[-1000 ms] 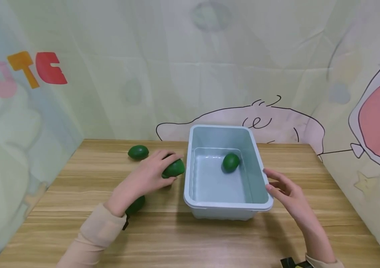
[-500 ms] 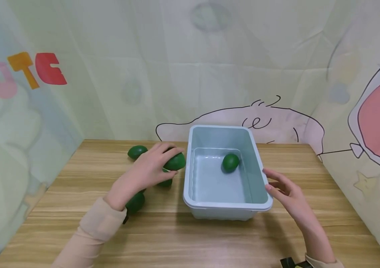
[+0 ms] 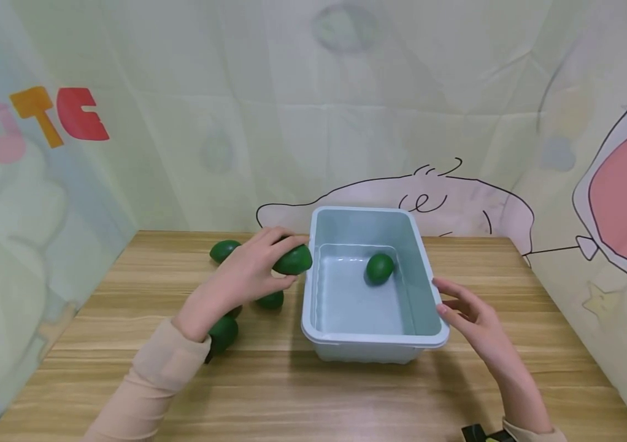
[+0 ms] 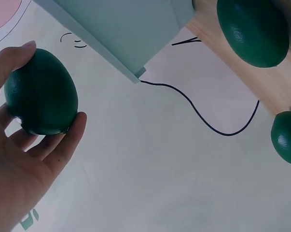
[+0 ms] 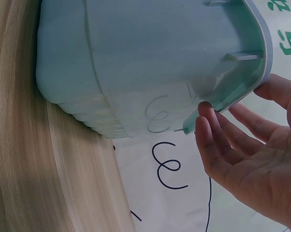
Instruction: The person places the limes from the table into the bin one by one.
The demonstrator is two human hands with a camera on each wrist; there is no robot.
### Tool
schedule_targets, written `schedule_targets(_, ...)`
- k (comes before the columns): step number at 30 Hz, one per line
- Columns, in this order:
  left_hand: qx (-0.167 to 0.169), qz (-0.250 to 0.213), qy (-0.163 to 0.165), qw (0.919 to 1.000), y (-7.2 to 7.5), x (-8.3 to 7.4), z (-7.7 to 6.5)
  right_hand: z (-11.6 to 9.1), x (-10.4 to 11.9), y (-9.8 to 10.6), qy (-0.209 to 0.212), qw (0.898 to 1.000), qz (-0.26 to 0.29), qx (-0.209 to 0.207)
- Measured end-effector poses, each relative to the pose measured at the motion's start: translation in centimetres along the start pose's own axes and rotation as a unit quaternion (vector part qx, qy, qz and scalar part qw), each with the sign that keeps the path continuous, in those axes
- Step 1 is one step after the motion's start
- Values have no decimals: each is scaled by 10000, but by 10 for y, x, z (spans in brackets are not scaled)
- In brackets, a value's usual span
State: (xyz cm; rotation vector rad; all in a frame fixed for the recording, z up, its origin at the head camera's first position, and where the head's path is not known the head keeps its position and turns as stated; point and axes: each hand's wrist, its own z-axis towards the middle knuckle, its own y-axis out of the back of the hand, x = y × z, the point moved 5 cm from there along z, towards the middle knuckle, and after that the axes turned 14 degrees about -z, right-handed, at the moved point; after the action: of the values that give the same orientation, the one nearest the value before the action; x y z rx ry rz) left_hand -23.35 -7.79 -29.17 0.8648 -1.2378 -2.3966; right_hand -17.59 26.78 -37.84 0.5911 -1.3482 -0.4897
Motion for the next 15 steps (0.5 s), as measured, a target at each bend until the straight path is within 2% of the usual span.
schedule_targets(15,60,-37,-21,10000,7,-5,15,0,-1,0,42,10000,-71,-21)
